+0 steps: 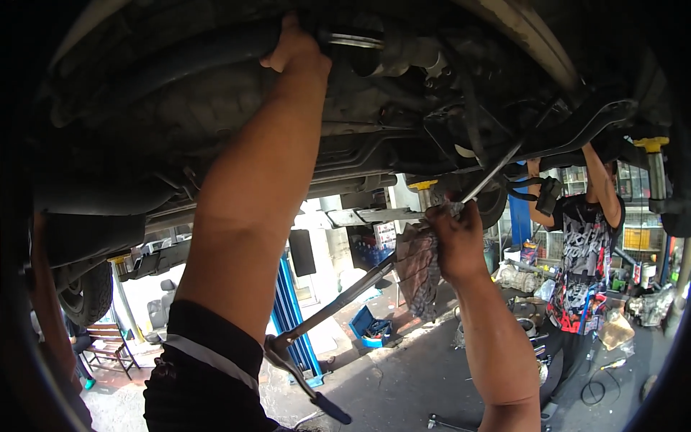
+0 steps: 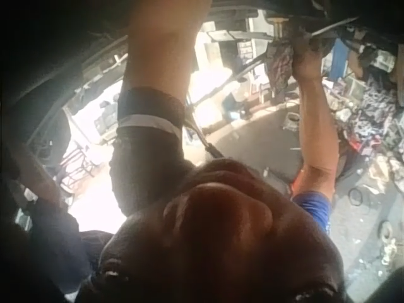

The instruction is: Loosening or tightening bolts on a vehicle's undercarriage using a ratchet wrench.

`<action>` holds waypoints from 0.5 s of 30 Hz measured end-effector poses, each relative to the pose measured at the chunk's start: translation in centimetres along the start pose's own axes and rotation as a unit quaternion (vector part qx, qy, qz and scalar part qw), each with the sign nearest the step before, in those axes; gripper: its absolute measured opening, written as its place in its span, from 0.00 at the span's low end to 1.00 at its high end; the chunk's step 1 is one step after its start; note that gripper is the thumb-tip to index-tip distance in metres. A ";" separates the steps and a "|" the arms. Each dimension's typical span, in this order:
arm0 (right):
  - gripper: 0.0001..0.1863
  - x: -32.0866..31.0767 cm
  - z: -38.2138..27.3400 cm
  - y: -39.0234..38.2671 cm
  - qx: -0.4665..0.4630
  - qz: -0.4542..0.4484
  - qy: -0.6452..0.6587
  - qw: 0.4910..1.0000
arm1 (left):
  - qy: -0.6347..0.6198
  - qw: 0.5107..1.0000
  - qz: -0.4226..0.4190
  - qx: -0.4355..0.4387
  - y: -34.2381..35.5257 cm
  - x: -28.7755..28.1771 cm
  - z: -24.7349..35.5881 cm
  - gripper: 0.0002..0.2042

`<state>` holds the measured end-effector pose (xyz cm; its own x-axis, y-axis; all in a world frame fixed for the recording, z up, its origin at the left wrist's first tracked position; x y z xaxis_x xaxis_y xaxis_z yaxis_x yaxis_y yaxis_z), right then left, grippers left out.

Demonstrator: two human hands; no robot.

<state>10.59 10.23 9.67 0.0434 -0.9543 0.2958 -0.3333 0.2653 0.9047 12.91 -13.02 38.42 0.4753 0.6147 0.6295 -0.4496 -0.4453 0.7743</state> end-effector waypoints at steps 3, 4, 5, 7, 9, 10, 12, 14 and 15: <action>0.13 -1.8 0.9 -0.2 0.016 0.035 0.002 0.999 | -0.011 0.999 0.001 -0.030 1.2 0.1 -3.1 0.45; 0.10 -2.4 0.3 -0.3 -0.036 0.028 -0.091 0.995 | -0.010 0.999 -0.010 -0.036 1.6 0.4 -4.2 0.48; 0.10 -1.6 0.1 -0.5 -0.037 0.012 -0.085 0.996 | -0.010 1.000 -0.002 -0.021 7.0 -0.6 -5.0 0.48; 0.09 2.5 -1.2 -0.3 -0.086 -0.089 -0.117 0.985 | 0.563 0.735 -0.065 0.373 15.5 0.8 3.0 0.44; 0.09 0.6 -0.4 -0.2 -0.060 -0.055 -0.133 0.988 | 0.532 0.778 -0.079 0.324 14.1 1.9 -2.3 0.43; 0.09 0.2 -0.5 -0.2 -0.054 -0.045 -0.136 0.988 | 0.497 0.812 -0.070 0.298 13.5 2.0 -2.4 0.43; 0.14 -0.1 -0.6 0.0 -0.156 -0.034 -0.336 0.928 | 0.420 0.872 -0.051 0.245 11.2 1.9 -2.9 0.42; 0.23 2.3 -1.0 -1.2 -0.335 -0.088 -0.563 0.751 | 0.346 0.916 -0.010 0.202 9.3 1.0 -1.0 0.41; 0.23 2.9 -1.4 -1.8 -0.335 -0.095 -0.560 0.752 | 0.308 0.934 0.013 0.181 8.1 0.7 -0.2 0.40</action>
<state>12.63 7.22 9.31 -0.9147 -0.4026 0.0363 0.1431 -0.2386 0.9605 9.47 -16.08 45.07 -0.1087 0.8087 0.5781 -0.1173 -0.5879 0.8004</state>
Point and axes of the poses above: each hand's wrist, its own y-axis towards the middle knuckle, its own x-axis out of the palm, z = x × y, the point moved 9 cm from there along y, towards the middle knuckle, and after that the axes turned 4 degrees about -z, right-handed, at the moved point
